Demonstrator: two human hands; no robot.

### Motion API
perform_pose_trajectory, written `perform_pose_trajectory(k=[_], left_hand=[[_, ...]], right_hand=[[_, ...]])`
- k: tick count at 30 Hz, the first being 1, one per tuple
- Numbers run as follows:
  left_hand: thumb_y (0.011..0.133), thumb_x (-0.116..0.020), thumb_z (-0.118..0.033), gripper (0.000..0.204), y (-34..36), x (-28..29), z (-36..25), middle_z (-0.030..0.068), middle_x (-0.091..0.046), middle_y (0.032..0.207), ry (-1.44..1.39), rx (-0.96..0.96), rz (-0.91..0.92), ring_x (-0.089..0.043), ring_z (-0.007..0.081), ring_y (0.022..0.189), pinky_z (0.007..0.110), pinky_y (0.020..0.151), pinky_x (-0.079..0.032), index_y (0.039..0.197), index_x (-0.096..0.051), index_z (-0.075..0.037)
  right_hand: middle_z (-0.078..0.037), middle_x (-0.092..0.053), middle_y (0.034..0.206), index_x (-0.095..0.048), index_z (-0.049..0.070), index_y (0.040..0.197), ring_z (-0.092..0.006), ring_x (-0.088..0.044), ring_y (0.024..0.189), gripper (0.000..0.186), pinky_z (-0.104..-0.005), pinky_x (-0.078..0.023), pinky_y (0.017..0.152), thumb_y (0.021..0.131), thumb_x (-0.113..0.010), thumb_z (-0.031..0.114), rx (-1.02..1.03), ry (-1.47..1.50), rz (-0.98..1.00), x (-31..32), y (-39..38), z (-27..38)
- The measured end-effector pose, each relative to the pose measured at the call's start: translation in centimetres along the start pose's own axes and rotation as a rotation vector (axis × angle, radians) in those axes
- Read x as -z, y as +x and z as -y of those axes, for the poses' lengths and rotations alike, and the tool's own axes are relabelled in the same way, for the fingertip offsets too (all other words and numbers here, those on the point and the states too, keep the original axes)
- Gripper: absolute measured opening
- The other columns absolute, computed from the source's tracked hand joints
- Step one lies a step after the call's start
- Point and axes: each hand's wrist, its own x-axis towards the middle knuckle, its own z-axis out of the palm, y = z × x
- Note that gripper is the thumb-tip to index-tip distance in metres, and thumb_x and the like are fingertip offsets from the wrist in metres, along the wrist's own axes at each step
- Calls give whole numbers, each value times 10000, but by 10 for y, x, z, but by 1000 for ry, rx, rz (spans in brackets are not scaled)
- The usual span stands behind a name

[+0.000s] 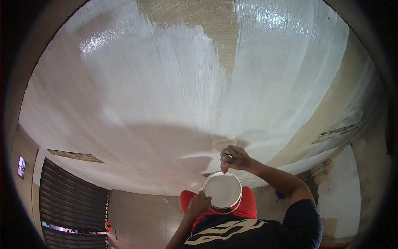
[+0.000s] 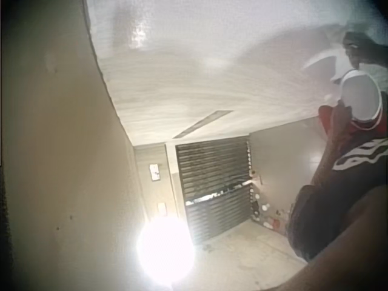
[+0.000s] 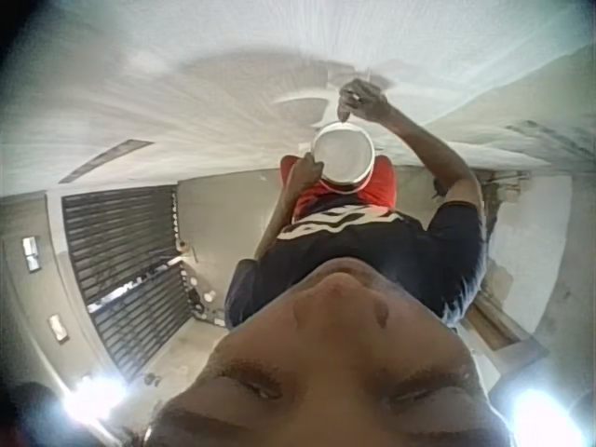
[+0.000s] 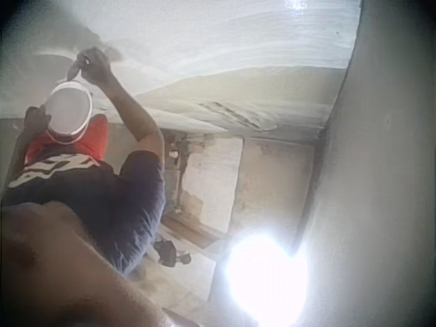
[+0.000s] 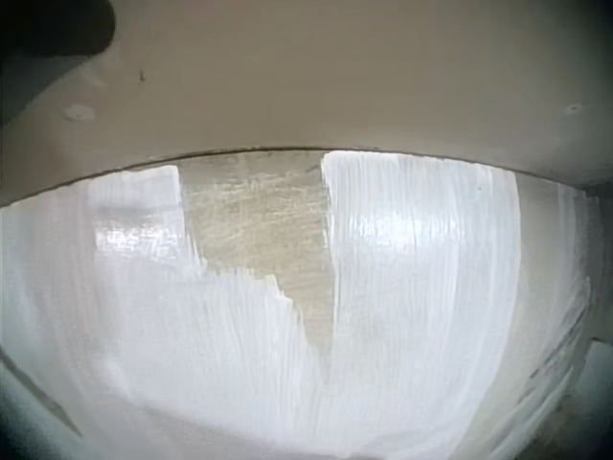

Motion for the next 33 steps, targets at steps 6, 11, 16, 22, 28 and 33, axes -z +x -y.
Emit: perform_pose_trajectory(k=[6, 11, 16, 22, 28, 33], left_hand=[[838, -550, -324, 502, 2, -7, 8, 357, -631, 932, -24, -31, -23, -630, 503, 925, 556, 846, -490, 1052, -529, 130], [842, -545, -329, 508, 0, 0, -2, 359, -630, 940, -5, -14, -21, -629, 503, 929, 557, 850, -487, 1054, -528, 132], [842, -539, -328, 507, 0, -4, 5, 360, -628, 961, -8, 6, -19, -626, 500, 945, 556, 863, -483, 1052, -529, 134], [842, -526, -319, 499, -4, 4, -5, 364, -618, 992, -39, 7, -5, -611, 508, 973, 560, 878, -471, 1046, -525, 137], [848, -519, -309, 496, 0, -4, 3, 372, -609, 998, -6, -37, 1, -605, 521, 967, 565, 883, -467, 1037, -514, 150], [852, -519, -321, 502, -3, 3, -2, 357, -622, 961, -10, -6, -3, -610, 520, 937, 569, 878, -469, 1043, -520, 143]], right_hand=[[-61, -574, 902, -557, 96, 899, -258, -633, 825, 377, -358, -549, 644, 585, -766, 79, -209, 88, -99, 16, 40, -17], [-101, -574, 939, -541, 57, 867, -301, -624, 822, 351, -383, -543, 624, 591, -756, 24, 82, 39, -361, 100, 153, -63], [-95, -599, 984, -550, 100, 962, -310, -633, 937, 347, -429, -566, 706, 696, -767, 48, 332, -206, -484, 112, 186, -62], [-51, -590, 947, -572, 121, 890, -241, -629, 904, 283, -374, -564, 721, 698, -780, 124, 6, 106, -152, -11, 44, -7], [-36, -538, 874, -557, 79, 898, -214, -600, 784, 250, -320, -541, 677, 734, -744, 104, -146, 281, -18, -34, 16, 16], [-124, -579, 954, -525, 37, 970, -233, -609, 732, 221, -336, -526, 629, 786, -650, 36, 67, 75, -280, 42, 126, -24]])
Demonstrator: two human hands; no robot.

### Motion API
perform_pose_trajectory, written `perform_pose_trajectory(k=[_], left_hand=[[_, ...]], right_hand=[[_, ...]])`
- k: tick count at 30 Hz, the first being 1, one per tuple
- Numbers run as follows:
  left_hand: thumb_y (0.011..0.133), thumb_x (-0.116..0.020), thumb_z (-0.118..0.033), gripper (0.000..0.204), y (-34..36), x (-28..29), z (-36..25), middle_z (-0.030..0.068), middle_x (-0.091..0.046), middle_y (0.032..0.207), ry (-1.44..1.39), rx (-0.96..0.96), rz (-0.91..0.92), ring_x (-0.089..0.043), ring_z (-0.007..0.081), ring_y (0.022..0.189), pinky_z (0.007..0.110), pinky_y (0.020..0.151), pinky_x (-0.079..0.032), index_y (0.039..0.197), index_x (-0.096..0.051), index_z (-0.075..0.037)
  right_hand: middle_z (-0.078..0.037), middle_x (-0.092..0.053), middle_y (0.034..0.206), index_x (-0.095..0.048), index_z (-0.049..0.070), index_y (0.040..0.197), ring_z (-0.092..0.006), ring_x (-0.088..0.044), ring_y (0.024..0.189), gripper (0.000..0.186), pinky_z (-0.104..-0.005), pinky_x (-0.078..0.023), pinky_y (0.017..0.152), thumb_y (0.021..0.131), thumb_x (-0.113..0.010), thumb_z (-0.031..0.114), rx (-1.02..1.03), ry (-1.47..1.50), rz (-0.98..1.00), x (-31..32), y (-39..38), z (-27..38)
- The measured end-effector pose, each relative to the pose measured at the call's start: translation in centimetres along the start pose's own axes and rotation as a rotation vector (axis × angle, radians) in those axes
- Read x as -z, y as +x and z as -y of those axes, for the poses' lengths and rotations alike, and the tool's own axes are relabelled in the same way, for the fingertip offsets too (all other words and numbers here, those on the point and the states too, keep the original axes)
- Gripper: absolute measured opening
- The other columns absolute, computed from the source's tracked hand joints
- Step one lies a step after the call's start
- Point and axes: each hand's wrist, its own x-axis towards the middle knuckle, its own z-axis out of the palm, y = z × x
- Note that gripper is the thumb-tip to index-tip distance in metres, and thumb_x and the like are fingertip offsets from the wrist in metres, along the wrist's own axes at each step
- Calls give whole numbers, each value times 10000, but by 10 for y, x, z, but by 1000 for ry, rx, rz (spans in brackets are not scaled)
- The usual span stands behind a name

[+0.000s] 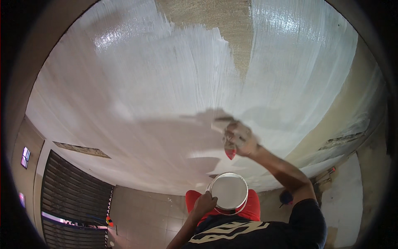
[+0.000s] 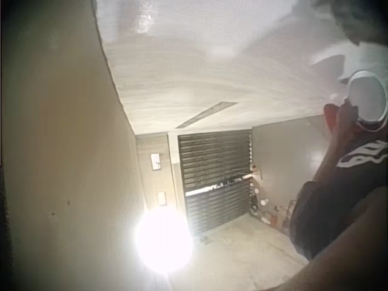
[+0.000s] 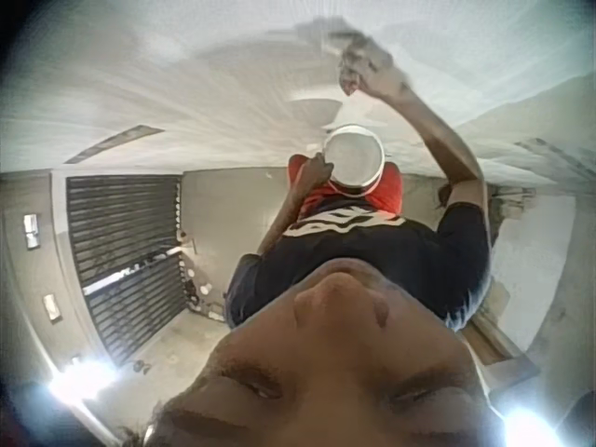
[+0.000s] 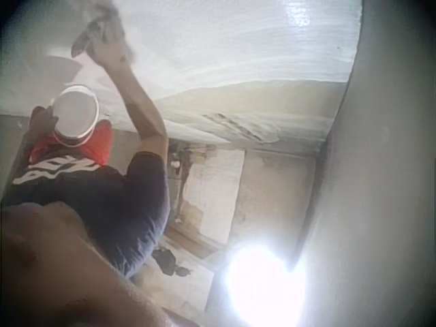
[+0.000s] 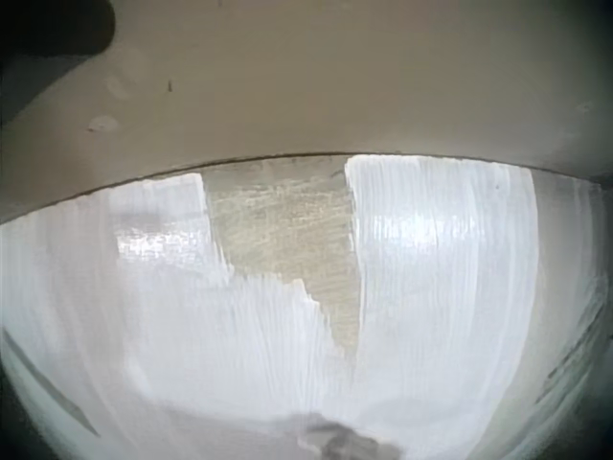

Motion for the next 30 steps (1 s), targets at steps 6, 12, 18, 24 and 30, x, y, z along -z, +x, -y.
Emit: perform_pose_trajectory(k=[6, 12, 18, 24, 30], left_hand=[[843, -530, -315, 492, 3, -1, 3, 372, -623, 958, -13, -5, -2, -618, 515, 937, 564, 868, -478, 1033, -521, 139], [840, -533, -313, 491, -2, 2, -7, 377, -622, 951, -8, 11, 5, -620, 512, 943, 555, 873, -480, 1039, -518, 136], [843, -531, -310, 488, -3, 5, -6, 378, -619, 953, -15, 1, 5, -620, 512, 939, 557, 877, -476, 1039, -518, 137], [847, -519, -319, 497, -4, 4, -6, 370, -621, 961, -14, 12, 7, -616, 505, 959, 552, 897, -467, 1045, -520, 137], [851, -504, -332, 512, 1, 0, -2, 366, -623, 969, -9, 22, 3, -614, 497, 974, 543, 905, -463, 1051, -527, 139]], right_hand=[[-144, -588, 1025, -616, 32, 937, -343, -605, 933, 373, -410, -555, 709, 612, -779, -50, 197, -144, -248, 42, 131, -35], [-58, -585, 974, -591, 140, 842, -279, -614, 868, 219, -369, -588, 678, 687, -734, 81, 160, -115, 86, -15, 45, -32], [-27, -567, 930, -576, 100, 909, -222, -608, 832, 237, -348, -559, 685, 736, -730, 151, -17, 100, 304, -69, -90, 53], [-81, -577, 962, -566, 69, 902, -298, -638, 980, 311, -392, -565, 692, 657, -753, 33, -228, 109, 186, -52, -30, 30], [-129, -580, 1019, -569, 67, 977, -329, -651, 908, 344, -395, -566, 640, 674, -730, 49, 94, 14, -190, 15, 141, -34]])
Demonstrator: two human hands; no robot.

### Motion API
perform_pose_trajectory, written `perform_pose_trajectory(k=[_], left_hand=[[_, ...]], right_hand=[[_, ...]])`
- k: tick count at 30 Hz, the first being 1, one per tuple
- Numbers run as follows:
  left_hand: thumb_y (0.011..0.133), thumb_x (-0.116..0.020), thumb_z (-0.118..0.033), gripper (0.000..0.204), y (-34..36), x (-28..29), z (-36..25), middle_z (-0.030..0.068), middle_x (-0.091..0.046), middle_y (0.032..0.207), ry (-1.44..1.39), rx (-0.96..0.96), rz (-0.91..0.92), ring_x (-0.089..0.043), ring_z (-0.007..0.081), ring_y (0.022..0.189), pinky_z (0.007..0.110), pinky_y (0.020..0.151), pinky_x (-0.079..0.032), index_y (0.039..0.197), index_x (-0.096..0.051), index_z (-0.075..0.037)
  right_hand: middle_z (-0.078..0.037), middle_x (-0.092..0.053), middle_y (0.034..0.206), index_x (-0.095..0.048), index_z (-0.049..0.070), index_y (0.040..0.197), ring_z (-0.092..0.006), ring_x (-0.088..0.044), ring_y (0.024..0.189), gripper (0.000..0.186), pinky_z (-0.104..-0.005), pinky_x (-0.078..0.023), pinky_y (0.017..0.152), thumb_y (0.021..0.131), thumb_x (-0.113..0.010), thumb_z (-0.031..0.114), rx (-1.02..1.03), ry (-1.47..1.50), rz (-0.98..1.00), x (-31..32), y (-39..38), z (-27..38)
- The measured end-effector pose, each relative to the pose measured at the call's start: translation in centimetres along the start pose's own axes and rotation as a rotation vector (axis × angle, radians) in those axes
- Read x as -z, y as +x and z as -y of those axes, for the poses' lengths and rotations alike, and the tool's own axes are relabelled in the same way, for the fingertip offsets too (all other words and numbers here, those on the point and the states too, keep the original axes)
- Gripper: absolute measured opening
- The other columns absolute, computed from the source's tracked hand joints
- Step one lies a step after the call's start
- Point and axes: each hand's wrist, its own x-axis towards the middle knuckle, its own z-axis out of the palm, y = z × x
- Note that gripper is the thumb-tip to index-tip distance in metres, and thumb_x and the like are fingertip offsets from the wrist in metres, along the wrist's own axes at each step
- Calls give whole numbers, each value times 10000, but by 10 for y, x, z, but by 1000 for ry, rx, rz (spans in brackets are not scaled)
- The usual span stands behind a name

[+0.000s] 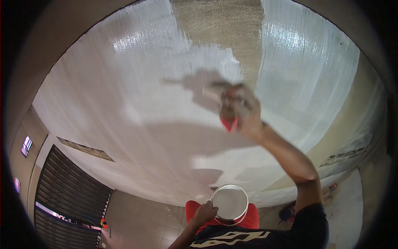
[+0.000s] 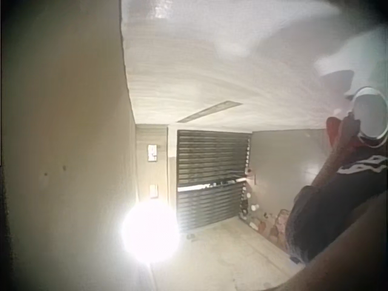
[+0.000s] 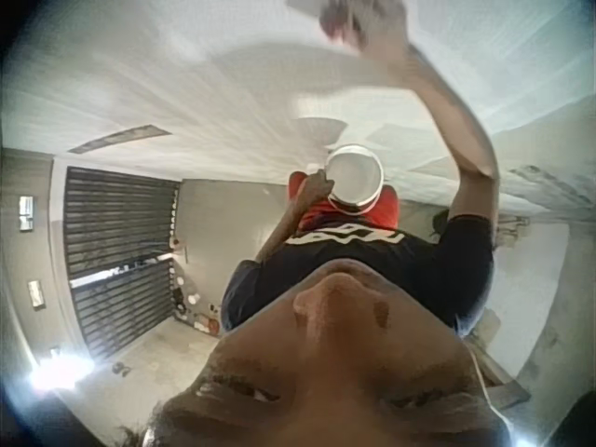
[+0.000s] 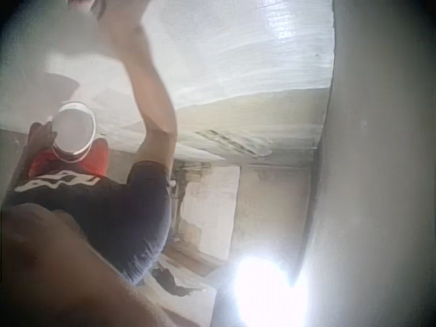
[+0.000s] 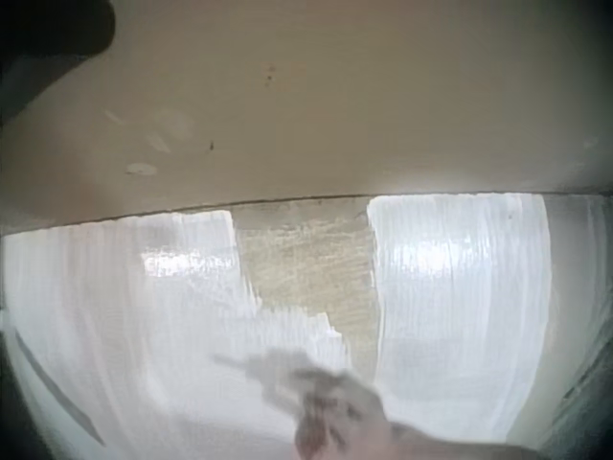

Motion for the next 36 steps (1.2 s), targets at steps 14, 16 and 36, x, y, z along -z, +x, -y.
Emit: perform_pose_trajectory(k=[14, 16, 36], left_hand=[[852, -506, -335, 531, -4, -3, 7, 358, -632, 991, -4, 14, -17, -628, 483, 971, 532, 908, -474, 1092, -527, 139], [851, -507, -337, 535, 0, -4, 1, 357, -634, 991, 1, -12, 2, -630, 482, 969, 531, 907, -475, 1096, -526, 138], [851, -512, -358, 505, -7, 1, -1, 325, -653, 965, -27, 21, -48, -645, 459, 949, 526, 878, -501, 1048, -563, 103]], right_hand=[[-24, -618, 867, -624, 127, 886, -183, -636, 860, 208, -295, -574, 600, 722, -747, 167, 7, 57, 307, -38, -68, 56], [-27, -569, 877, -609, 122, 860, -211, -641, 817, 219, -302, -572, 619, 701, -758, 102, 39, 72, 450, -41, -115, 70], [-5, -546, 909, -557, 183, 827, -215, -614, 810, 193, -250, -532, 507, 703, -679, 99, 395, -457, -103, -26, 144, -26]])
